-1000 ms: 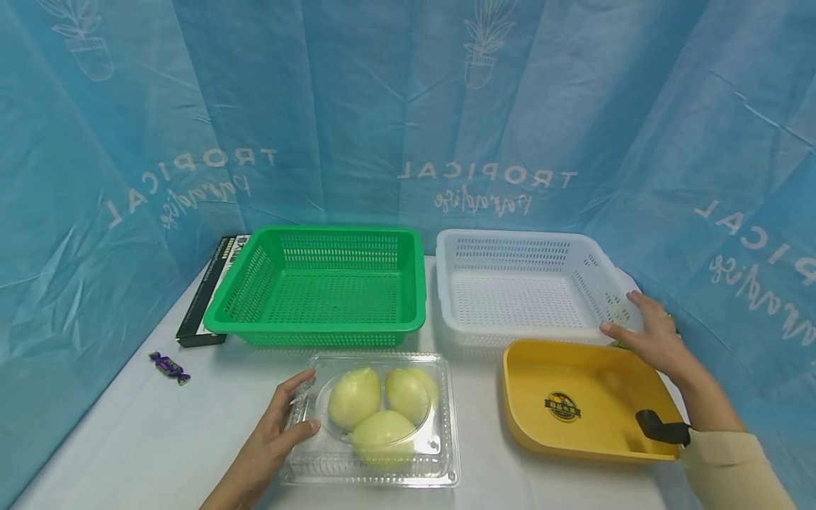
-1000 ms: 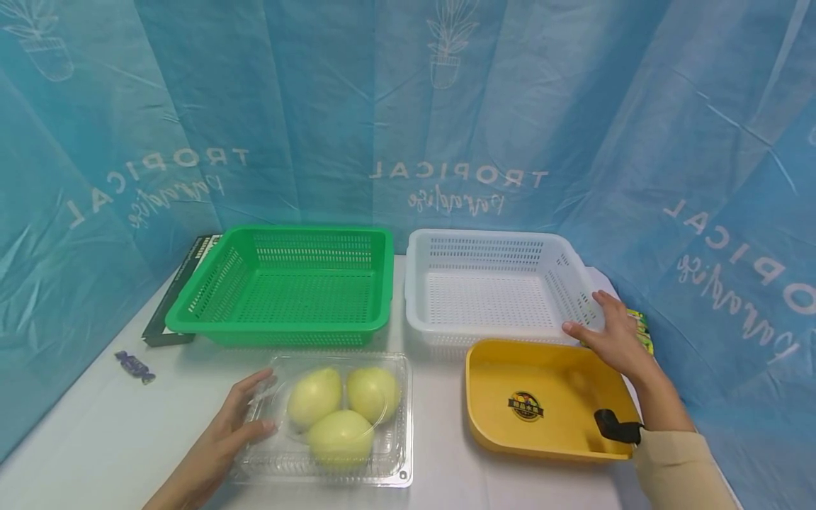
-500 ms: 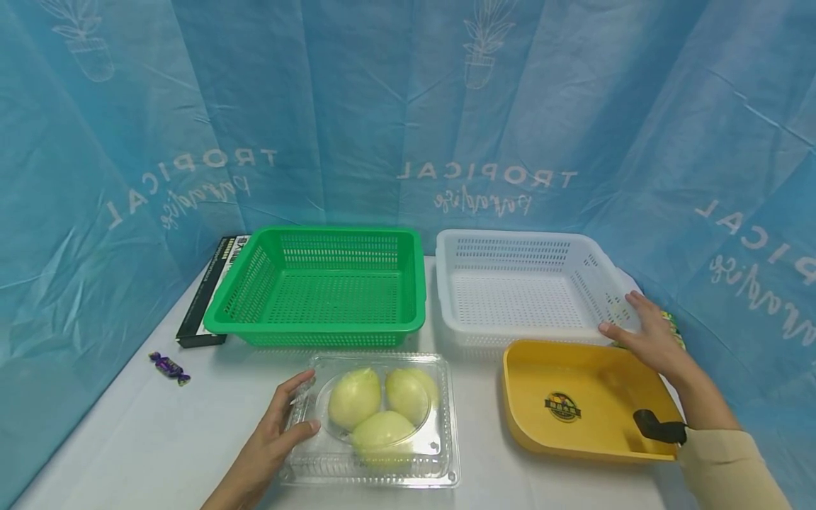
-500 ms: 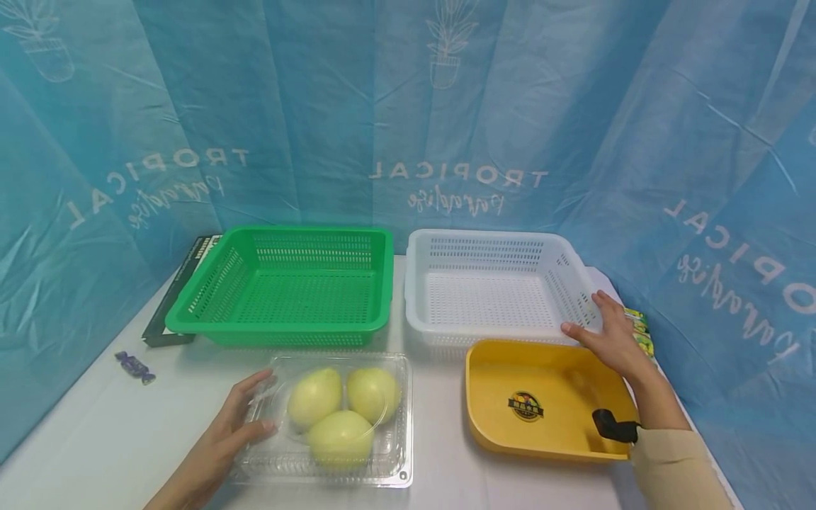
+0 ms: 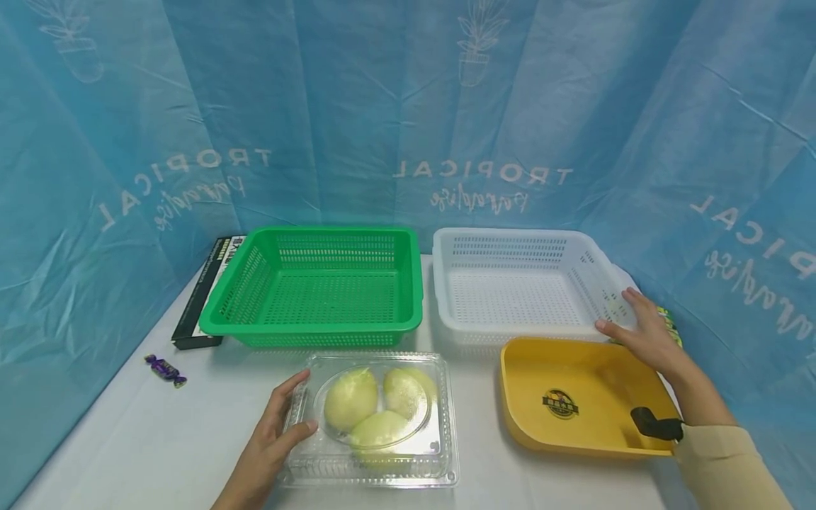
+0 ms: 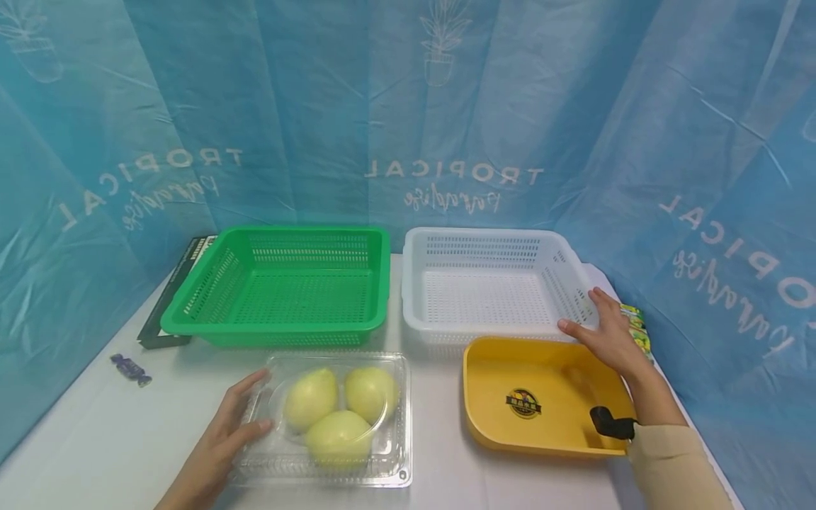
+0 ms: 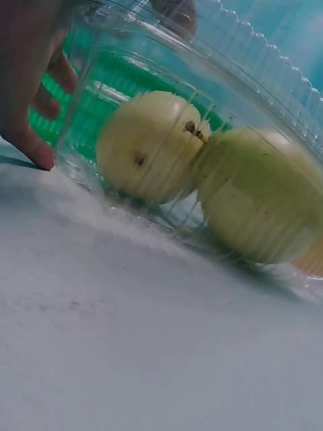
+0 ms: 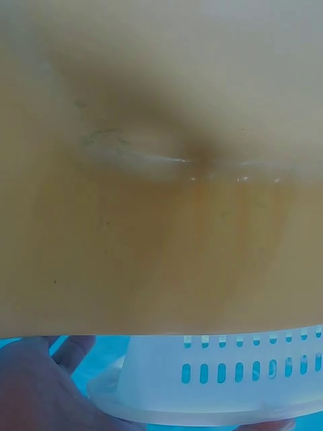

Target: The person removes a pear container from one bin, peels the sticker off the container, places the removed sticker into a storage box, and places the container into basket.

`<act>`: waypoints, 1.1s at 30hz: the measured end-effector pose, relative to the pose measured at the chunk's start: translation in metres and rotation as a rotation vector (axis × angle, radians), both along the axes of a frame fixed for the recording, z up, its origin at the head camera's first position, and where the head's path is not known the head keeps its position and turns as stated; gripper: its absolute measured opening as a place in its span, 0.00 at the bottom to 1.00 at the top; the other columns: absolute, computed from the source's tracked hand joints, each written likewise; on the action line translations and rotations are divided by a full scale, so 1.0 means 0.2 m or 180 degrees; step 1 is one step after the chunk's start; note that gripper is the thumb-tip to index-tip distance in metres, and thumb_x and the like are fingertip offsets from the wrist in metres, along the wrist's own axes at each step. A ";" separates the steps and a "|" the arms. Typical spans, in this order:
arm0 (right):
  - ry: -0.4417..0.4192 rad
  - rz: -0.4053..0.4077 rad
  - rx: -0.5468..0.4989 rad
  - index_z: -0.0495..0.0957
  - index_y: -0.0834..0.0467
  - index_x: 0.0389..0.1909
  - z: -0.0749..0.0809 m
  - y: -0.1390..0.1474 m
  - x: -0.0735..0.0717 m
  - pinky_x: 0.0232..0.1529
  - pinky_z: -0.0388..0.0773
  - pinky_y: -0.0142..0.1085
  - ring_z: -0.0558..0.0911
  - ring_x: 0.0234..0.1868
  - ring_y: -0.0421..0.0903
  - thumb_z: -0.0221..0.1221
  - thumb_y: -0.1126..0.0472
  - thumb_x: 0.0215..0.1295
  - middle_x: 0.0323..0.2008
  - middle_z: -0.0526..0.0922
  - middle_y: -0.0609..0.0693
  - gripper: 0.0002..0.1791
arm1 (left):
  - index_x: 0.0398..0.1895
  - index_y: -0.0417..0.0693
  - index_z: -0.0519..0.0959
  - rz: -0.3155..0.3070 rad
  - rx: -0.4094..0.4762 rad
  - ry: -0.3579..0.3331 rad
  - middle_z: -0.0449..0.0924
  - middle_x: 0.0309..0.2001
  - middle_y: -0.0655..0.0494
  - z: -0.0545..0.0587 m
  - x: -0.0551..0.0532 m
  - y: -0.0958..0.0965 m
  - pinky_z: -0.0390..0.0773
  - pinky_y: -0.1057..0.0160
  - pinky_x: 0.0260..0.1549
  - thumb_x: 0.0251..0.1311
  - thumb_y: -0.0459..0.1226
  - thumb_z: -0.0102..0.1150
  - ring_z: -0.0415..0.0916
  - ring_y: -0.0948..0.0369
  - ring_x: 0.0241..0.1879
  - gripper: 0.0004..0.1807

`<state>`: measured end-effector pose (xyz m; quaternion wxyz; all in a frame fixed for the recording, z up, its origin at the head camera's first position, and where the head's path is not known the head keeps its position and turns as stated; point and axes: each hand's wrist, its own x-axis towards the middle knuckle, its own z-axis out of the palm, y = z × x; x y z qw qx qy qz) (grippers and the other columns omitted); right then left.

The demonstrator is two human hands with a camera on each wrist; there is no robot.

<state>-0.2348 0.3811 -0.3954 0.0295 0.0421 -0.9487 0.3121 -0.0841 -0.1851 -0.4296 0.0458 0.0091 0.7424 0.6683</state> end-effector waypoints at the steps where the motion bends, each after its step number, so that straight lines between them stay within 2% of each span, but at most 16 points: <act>1: 0.0005 -0.0003 -0.0001 0.38 0.66 0.73 0.00 0.00 0.00 0.57 0.47 0.75 0.43 0.68 0.76 0.57 0.43 0.62 0.73 0.34 0.69 0.52 | 0.71 0.58 0.53 0.0011 0.0016 0.0015 0.34 0.76 0.48 0.00 0.00 0.00 0.29 0.26 0.62 0.61 0.33 0.54 0.20 0.38 0.73 0.36; 9: 0.0013 -0.0008 0.0012 0.38 0.67 0.73 0.00 0.00 0.00 0.56 0.48 0.75 0.44 0.68 0.77 0.57 0.43 0.62 0.72 0.35 0.71 0.53 | 0.71 0.64 0.52 -0.0002 0.0067 0.0131 0.34 0.76 0.48 0.02 0.03 0.04 0.38 0.24 0.61 0.62 0.34 0.51 0.29 0.40 0.74 0.36; 14: 0.0024 0.0004 0.0033 0.38 0.67 0.73 -0.01 0.01 0.00 0.56 0.48 0.75 0.45 0.67 0.77 0.57 0.43 0.62 0.72 0.35 0.71 0.53 | 0.71 0.62 0.53 0.0037 0.0103 0.0147 0.32 0.76 0.49 0.03 0.03 0.05 0.33 0.23 0.59 0.62 0.33 0.51 0.24 0.41 0.74 0.35; 17: 0.0023 -0.0008 0.0051 0.38 0.67 0.73 -0.01 0.01 0.00 0.56 0.49 0.75 0.45 0.67 0.77 0.57 0.42 0.62 0.72 0.36 0.72 0.53 | 0.71 0.61 0.54 0.0064 0.0116 0.0161 0.31 0.76 0.49 0.04 0.04 0.06 0.33 0.21 0.56 0.62 0.33 0.50 0.21 0.40 0.74 0.34; 20: 0.0007 -0.0017 0.0058 0.38 0.66 0.73 -0.01 0.00 -0.01 0.56 0.49 0.75 0.46 0.67 0.77 0.57 0.42 0.62 0.72 0.36 0.72 0.53 | 0.70 0.62 0.54 0.0094 0.0081 0.0167 0.31 0.76 0.48 0.05 0.05 0.08 0.48 0.24 0.59 0.64 0.34 0.48 0.25 0.39 0.73 0.33; 22: -0.0004 -0.0012 0.0051 0.38 0.66 0.73 0.00 0.00 0.00 0.56 0.49 0.75 0.46 0.67 0.77 0.57 0.42 0.62 0.72 0.36 0.71 0.53 | 0.70 0.62 0.54 0.0108 0.0103 0.0155 0.33 0.75 0.47 0.06 0.05 0.08 0.60 0.31 0.58 0.64 0.33 0.47 0.31 0.40 0.73 0.32; 24: -0.0014 -0.0008 0.0048 0.38 0.66 0.73 0.00 0.00 0.00 0.56 0.49 0.75 0.45 0.67 0.76 0.56 0.42 0.62 0.72 0.35 0.71 0.53 | 0.70 0.63 0.53 0.0125 0.0121 0.0144 0.34 0.75 0.47 0.07 0.06 0.09 0.67 0.39 0.55 0.65 0.32 0.46 0.36 0.41 0.72 0.32; 28: -0.0002 0.0021 0.0034 0.38 0.66 0.73 0.00 0.00 0.00 0.57 0.48 0.75 0.44 0.68 0.76 0.56 0.42 0.63 0.73 0.35 0.70 0.52 | 0.70 0.63 0.53 0.0174 0.0274 0.0075 0.36 0.75 0.46 0.09 0.06 0.11 0.75 0.47 0.51 0.64 0.30 0.44 0.44 0.41 0.70 0.33; 33: 0.0029 0.0034 0.0043 0.39 0.66 0.73 0.00 0.00 0.00 0.57 0.47 0.74 0.43 0.68 0.76 0.56 0.43 0.63 0.73 0.35 0.70 0.52 | 0.70 0.63 0.53 0.0219 0.0363 0.0027 0.34 0.75 0.46 0.13 0.07 0.11 0.79 0.47 0.47 0.63 0.29 0.44 0.45 0.40 0.69 0.34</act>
